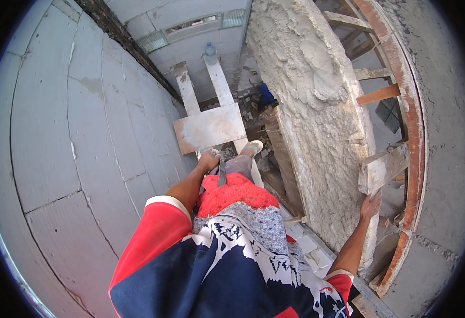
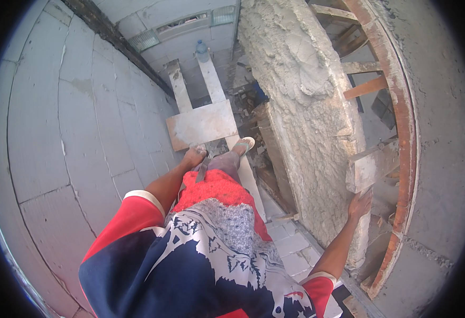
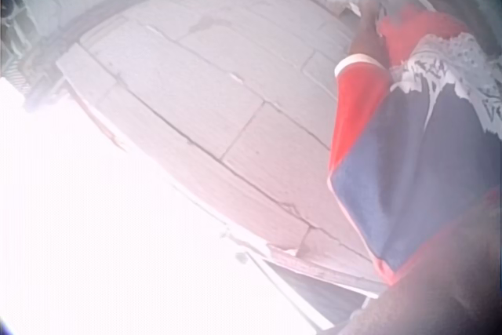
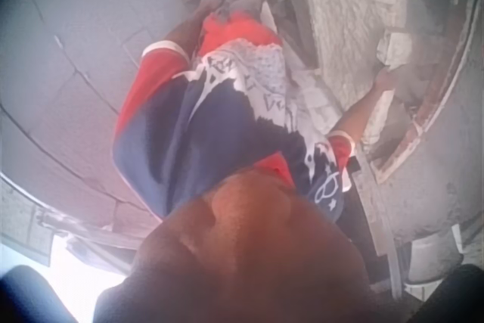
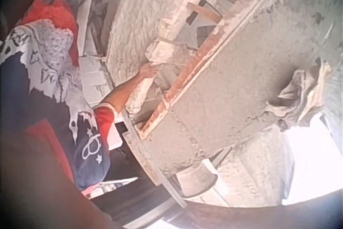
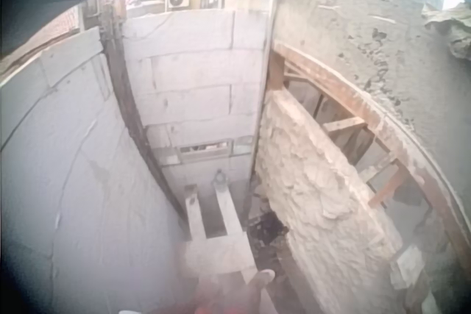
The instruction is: The person lifts a white insulation board into a wall cavity, taps it with a hammer to fit, and measures the gap with a tape measure. The person then repositions the board and continues adjusting it within the frame.
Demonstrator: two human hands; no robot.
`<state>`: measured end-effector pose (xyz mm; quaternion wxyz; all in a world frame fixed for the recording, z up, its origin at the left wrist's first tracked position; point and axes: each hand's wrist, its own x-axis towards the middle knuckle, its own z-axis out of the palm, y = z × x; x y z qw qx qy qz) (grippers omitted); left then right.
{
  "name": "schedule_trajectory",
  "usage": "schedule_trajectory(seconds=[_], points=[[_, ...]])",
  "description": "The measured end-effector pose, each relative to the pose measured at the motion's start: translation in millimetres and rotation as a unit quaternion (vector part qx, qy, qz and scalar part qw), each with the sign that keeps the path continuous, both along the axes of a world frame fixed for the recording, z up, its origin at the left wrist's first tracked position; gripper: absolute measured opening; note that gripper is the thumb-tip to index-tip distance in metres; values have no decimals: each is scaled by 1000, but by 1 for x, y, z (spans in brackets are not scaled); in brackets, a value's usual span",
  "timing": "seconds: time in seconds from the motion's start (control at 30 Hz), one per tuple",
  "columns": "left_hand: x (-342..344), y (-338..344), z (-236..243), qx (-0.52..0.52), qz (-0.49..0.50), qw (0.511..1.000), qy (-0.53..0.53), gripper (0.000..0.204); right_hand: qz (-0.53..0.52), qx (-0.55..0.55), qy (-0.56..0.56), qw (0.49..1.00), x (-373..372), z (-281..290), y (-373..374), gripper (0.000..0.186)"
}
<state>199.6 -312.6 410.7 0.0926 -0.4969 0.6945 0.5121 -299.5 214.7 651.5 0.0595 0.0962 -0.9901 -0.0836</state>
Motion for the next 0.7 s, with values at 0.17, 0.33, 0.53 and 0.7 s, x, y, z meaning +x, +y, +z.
schedule_trajectory(seconds=[0.17,0.33,0.53,0.7], points=[[3,3,-7,-8,17,1000,24,40,-4,4,-2,1000,1,1,0,73],[0,7,4,-16,17,1000,9,40,3,8,6,1000,1,1,0,72],[0,9,4,-8,31,999,16,38,5,11,5,1000,-2,0,4,71],[-2,9,11,1,35,999,-6,38,17,14,9,1000,-7,-5,11,72]])
